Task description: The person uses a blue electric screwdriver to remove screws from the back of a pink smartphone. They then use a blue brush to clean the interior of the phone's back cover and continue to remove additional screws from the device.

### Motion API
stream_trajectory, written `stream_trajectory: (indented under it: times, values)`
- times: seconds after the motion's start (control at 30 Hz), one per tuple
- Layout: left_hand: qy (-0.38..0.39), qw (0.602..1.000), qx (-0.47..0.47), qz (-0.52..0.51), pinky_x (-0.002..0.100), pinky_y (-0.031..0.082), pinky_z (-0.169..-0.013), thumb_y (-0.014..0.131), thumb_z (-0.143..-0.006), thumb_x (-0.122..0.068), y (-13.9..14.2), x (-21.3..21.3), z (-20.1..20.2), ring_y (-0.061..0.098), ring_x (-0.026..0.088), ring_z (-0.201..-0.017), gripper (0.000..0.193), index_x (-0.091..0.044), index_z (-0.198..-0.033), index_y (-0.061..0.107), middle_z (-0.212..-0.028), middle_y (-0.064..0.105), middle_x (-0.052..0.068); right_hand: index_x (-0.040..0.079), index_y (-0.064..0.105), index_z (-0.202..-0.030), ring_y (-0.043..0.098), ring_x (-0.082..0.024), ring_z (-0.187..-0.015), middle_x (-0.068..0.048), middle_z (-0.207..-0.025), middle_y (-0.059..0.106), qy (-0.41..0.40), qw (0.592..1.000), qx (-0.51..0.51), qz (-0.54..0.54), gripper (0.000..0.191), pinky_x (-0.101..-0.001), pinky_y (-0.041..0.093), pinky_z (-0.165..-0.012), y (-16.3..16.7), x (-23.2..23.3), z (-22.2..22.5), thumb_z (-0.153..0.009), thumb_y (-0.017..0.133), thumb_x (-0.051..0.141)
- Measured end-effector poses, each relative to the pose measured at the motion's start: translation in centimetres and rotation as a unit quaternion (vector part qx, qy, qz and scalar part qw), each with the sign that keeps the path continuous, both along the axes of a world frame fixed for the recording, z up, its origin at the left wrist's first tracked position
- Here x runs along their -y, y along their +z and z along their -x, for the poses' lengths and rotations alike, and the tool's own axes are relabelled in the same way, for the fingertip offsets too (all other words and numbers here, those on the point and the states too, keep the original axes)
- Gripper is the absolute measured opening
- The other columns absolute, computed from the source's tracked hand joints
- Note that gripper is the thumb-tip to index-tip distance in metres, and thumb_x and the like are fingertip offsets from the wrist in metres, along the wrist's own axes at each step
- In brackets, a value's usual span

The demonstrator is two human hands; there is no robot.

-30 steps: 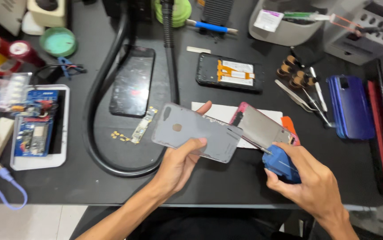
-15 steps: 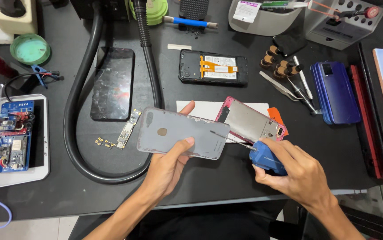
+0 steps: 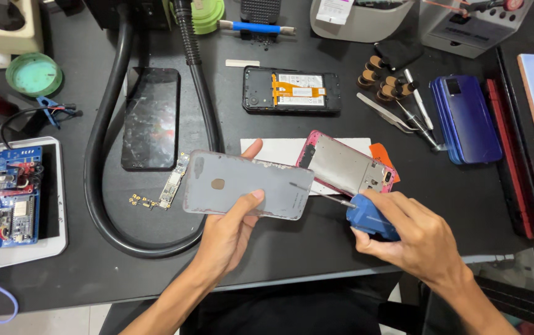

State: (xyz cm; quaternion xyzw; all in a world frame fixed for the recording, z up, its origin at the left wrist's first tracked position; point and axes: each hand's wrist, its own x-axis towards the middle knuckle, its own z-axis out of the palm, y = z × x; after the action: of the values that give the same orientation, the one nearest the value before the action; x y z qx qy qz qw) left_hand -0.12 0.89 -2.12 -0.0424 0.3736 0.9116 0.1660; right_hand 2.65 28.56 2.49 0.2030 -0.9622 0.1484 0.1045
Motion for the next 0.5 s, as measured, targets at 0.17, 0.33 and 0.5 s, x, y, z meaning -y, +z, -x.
stream_trajectory:
  times: [0.17,0.33,0.5]
  values:
    - [0.000,1.000,0.003,0.030,0.026,0.040,-0.088,0.060,-0.092,-0.004,-0.2,-0.1,-0.1,0.047,0.008,-0.102,0.076,-0.010,-0.164,0.038,-0.119,0.052,0.002,0.002,0.069,-0.113,0.071,-0.026,-0.076,-0.011,-0.091,0.071,-0.023,0.999,-0.021,0.008,0.053,-0.0361,0.059,-0.069,0.2,-1.0,0.1,-0.070,0.085,0.027]
    - [0.002,0.999,0.008,0.045,0.022,0.042,-0.084,0.059,-0.090,-0.005,-0.1,-0.4,-0.1,0.047,0.005,-0.096,0.076,-0.010,-0.162,0.037,-0.114,0.051,0.000,0.002,0.070,-0.113,0.072,-0.027,-0.076,-0.011,-0.093,0.072,-0.032,0.999,-0.026,0.001,0.053,-0.0363,0.059,-0.069,0.2,-1.7,-0.2,-0.069,0.085,0.027]
    - [0.006,0.999,-0.002,0.049,0.025,0.041,-0.088,0.059,-0.091,-0.004,0.1,-0.5,0.1,0.046,0.008,-0.101,0.076,-0.008,-0.164,0.037,-0.119,0.051,0.002,0.001,0.070,-0.116,0.072,-0.025,-0.076,-0.011,-0.092,0.072,-0.032,0.999,-0.013,0.009,0.055,-0.0346,0.059,-0.067,0.0,-2.1,-0.3,-0.070,0.085,0.028]
